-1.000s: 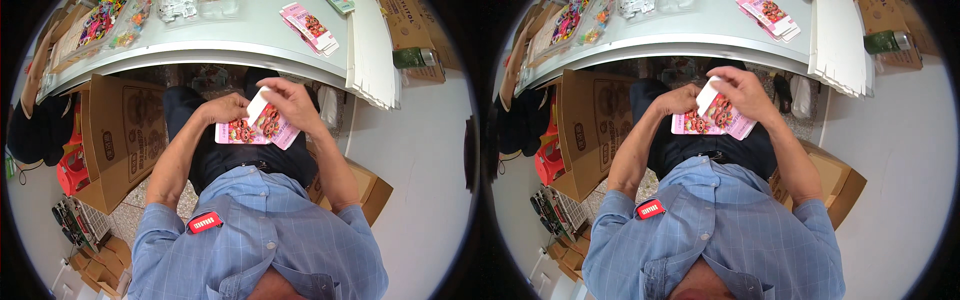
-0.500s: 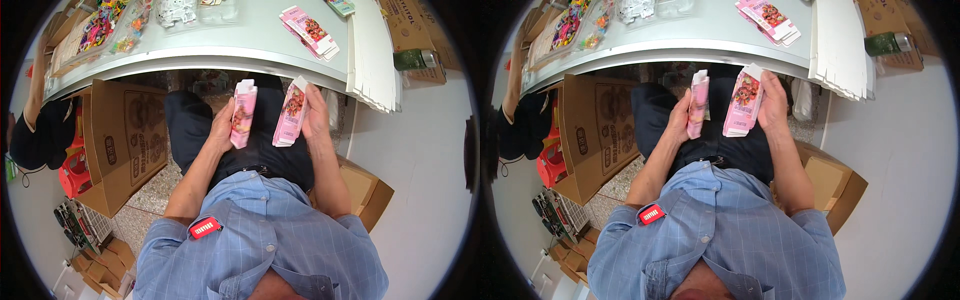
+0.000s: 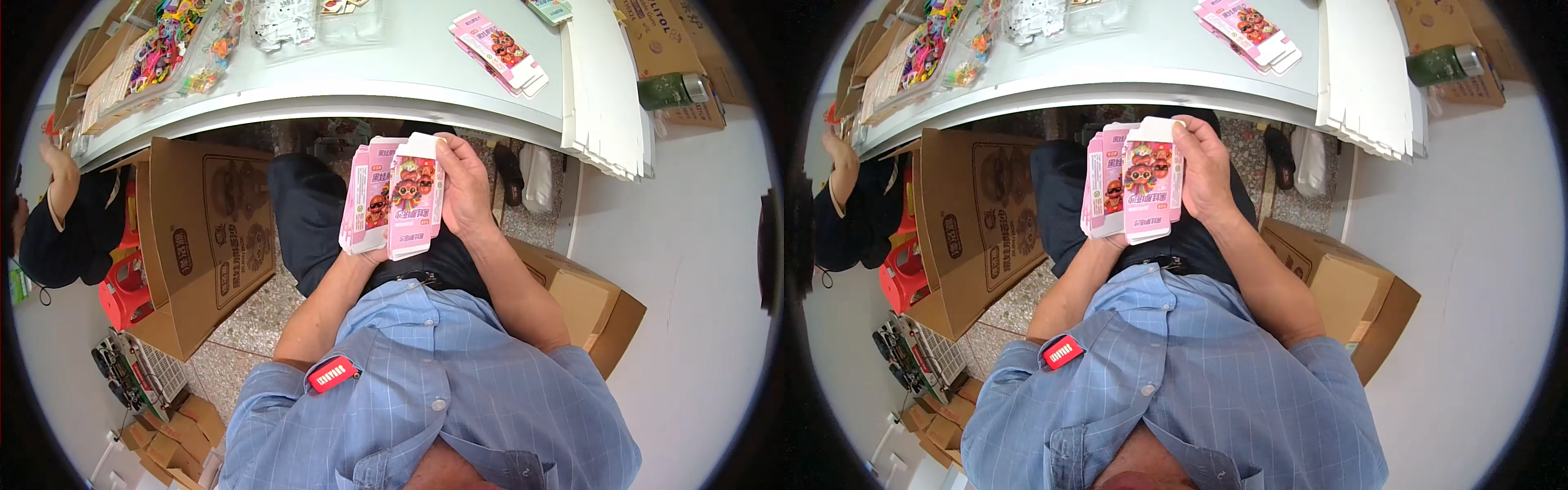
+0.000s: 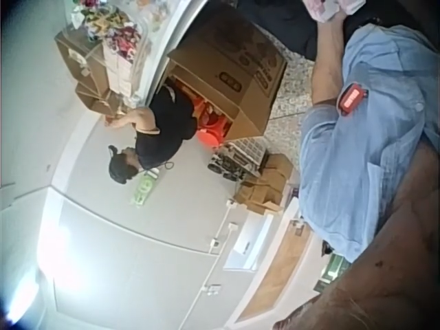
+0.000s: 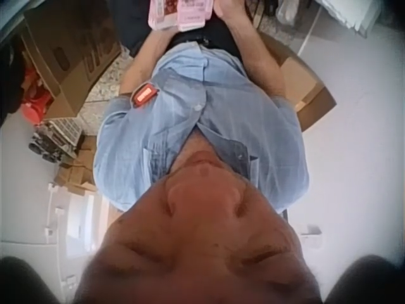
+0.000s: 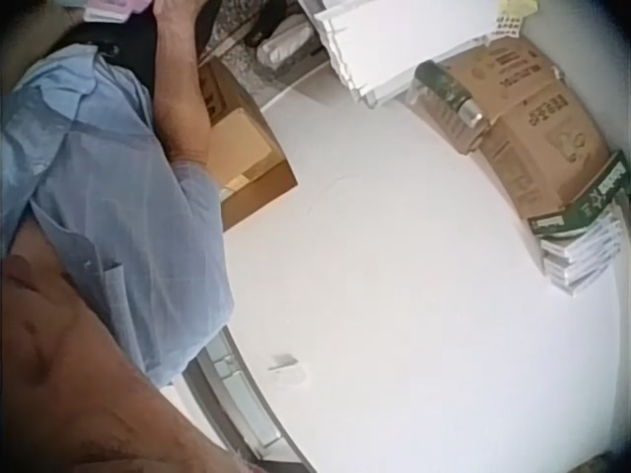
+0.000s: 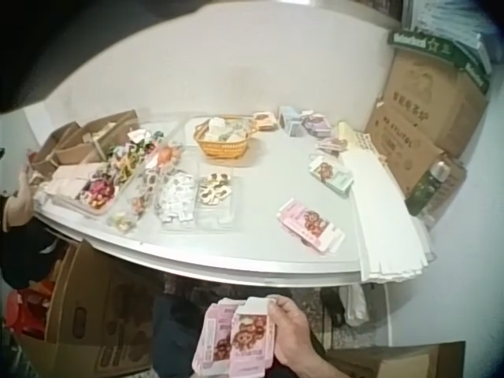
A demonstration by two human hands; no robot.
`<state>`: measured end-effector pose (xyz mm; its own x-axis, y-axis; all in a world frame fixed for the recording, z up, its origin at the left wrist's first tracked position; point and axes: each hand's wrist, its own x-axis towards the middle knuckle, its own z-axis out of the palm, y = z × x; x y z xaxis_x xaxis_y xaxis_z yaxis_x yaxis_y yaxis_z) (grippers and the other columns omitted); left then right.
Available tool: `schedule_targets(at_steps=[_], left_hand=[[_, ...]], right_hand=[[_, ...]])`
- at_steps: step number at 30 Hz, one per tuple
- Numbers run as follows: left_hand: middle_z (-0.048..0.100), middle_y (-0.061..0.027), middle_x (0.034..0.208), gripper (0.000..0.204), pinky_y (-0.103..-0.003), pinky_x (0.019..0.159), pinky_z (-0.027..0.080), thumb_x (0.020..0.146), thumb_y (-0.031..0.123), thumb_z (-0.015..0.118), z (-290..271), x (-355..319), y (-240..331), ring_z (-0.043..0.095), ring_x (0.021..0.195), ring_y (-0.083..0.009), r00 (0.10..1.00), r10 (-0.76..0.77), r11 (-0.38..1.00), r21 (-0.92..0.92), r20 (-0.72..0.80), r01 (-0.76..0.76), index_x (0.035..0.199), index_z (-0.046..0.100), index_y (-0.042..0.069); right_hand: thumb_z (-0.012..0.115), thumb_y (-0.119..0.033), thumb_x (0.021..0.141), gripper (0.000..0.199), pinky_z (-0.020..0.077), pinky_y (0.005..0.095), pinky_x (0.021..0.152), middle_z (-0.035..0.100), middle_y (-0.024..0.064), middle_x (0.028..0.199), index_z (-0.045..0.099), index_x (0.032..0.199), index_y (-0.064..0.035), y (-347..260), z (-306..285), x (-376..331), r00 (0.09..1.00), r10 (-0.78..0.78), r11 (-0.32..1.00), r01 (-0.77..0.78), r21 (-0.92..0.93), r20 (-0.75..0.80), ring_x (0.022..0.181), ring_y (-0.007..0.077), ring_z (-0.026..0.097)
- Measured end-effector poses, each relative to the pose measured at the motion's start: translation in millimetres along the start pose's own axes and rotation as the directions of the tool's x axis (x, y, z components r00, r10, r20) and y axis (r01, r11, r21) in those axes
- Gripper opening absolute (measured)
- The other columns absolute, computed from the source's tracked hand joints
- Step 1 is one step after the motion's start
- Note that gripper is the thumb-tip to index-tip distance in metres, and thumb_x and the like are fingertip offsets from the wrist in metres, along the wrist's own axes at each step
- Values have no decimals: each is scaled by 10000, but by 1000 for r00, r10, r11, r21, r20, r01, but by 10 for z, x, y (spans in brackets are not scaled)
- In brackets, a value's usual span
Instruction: Assembling and organizing small cardboard product boxes at a workbench.
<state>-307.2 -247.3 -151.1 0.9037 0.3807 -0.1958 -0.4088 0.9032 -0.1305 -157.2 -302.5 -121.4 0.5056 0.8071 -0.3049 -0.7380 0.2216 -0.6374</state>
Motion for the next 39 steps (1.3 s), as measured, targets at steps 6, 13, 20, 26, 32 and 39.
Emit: schedule_targets(at_steps=[6,13,20,26,32,39], left_hand=[[564,-152,1394,581,-474,962,548,1022,480,441,-25,-3,6,610,1197,-305,998,1,999,51,-69,3,1437,478,75],[577,-154,1374,580,-475,964,549,1015,481,461,16,41,38,623,1176,-303,997,-24,994,104,-70,32,1427,488,74],[545,-16,771,377,-283,564,456,958,436,611,-387,38,214,536,648,-140,989,132,914,393,-60,-99,1085,590,81],[647,-107,1206,485,-310,946,515,1090,389,367,-110,115,11,647,1043,-165,846,473,676,717,-244,-171,1304,538,-11],[627,-40,924,415,-284,762,489,1098,349,362,-134,137,-79,564,821,-87,807,590,239,954,6,-182,1018,567,-3],[578,-13,842,406,-274,704,459,1098,348,366,-98,67,-57,504,756,-78,799,596,-66,996,85,-57,938,541,18]], right_hand=[[579,-128,1014,184,559,297,855,670,83,1054,591,1158,-14,33,-31,-6,1000,-6,999,7,-32,9,954,134,662],[583,-117,1010,195,559,289,834,666,84,1039,588,1166,0,16,-16,-24,999,-45,993,46,-109,11,929,127,660],[605,-94,997,184,504,209,688,650,46,918,607,1138,25,-95,-122,2,954,-291,837,221,-500,-67,786,60,605],[623,-103,988,172,451,186,662,629,-2,874,620,1108,20,-176,-75,-28,901,-431,656,346,-671,43,757,25,556],[621,-112,995,185,426,182,676,586,-15,866,628,1130,14,-110,16,-53,922,-385,716,328,-616,43,767,28,519],[608,-124,1002,187,437,189,673,602,-4,867,632,1135,6,-107,-15,-45,935,-354,749,285,-599,1,765,38,534]])
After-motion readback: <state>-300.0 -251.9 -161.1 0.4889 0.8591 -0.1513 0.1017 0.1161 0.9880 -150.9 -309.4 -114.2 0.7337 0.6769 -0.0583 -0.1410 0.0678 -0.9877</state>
